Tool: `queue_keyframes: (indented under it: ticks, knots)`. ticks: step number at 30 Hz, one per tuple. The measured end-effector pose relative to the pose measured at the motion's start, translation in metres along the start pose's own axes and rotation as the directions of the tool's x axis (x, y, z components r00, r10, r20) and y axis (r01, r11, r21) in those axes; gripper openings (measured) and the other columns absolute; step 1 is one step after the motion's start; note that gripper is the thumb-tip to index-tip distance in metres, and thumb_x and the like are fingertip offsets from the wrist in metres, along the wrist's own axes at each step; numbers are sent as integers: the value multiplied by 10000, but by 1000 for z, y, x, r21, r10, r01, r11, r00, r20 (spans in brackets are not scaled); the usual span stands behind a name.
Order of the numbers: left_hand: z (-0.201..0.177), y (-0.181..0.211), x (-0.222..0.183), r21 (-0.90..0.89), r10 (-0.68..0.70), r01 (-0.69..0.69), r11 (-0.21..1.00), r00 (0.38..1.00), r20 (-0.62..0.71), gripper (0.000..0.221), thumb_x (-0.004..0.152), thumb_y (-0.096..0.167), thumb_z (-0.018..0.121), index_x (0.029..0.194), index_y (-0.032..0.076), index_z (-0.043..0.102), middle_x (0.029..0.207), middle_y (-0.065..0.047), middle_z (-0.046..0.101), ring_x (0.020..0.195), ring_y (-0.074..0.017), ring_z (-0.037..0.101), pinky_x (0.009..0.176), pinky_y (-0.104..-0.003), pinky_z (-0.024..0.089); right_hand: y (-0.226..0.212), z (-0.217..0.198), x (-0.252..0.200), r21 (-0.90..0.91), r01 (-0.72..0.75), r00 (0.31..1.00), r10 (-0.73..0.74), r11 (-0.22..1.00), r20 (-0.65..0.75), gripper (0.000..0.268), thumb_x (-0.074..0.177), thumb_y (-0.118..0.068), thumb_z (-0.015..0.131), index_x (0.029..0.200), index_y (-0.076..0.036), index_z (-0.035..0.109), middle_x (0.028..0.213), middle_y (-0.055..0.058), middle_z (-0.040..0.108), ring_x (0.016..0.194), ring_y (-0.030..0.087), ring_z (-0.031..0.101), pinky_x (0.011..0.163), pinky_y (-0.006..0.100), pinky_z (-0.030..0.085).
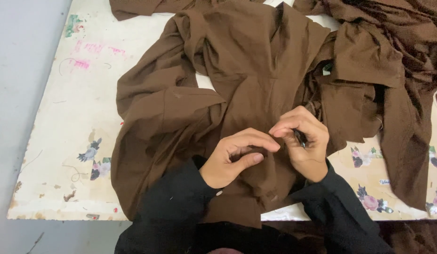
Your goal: Trimming loose threads from brown garments using thread snips in a sewing factory.
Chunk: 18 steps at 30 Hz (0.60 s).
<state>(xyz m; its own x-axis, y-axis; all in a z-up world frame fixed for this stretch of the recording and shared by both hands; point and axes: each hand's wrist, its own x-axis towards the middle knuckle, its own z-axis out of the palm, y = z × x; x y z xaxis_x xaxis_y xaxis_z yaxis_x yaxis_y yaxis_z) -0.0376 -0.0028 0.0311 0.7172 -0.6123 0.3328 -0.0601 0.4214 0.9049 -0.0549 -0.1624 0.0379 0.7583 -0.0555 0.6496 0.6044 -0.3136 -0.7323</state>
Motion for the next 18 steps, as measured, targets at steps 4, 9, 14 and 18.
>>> queue_keyframes:
  ticks: [4,9,14,18]
  knots:
    - [1,1,1,64,59,-57,996,998,-33,239,861,117,532,1078,33,586,1083,-107,565,1021,-167,528,825,-275,463,4,-11,1,110,-210,975,200,971,100,92,821,-46,553,787,4,623,617,63,508,554,82,425,516,218,336]
    - [2,7,0,42,100,-97,994,992,-81,428,846,98,549,1251,25,430,1294,-105,422,1172,-154,420,843,-235,459,5,-19,2,199,-376,889,292,905,352,288,882,-275,411,1030,-28,434,769,47,490,611,56,349,576,227,305]
    - [3,6,-1,-4,79,-79,997,995,-56,448,841,79,549,1263,18,413,1309,-109,403,1172,-154,416,847,-230,457,5,-16,3,163,-317,896,239,934,375,170,809,-140,534,902,2,544,713,73,536,601,97,439,570,241,364]
    - [4,6,-1,-4,59,-60,998,997,-44,449,831,83,557,1255,21,422,1295,-123,419,1153,-153,421,816,-222,473,10,-14,-2,177,-247,926,178,953,332,137,764,-109,596,828,11,608,705,83,600,595,93,497,542,225,376]
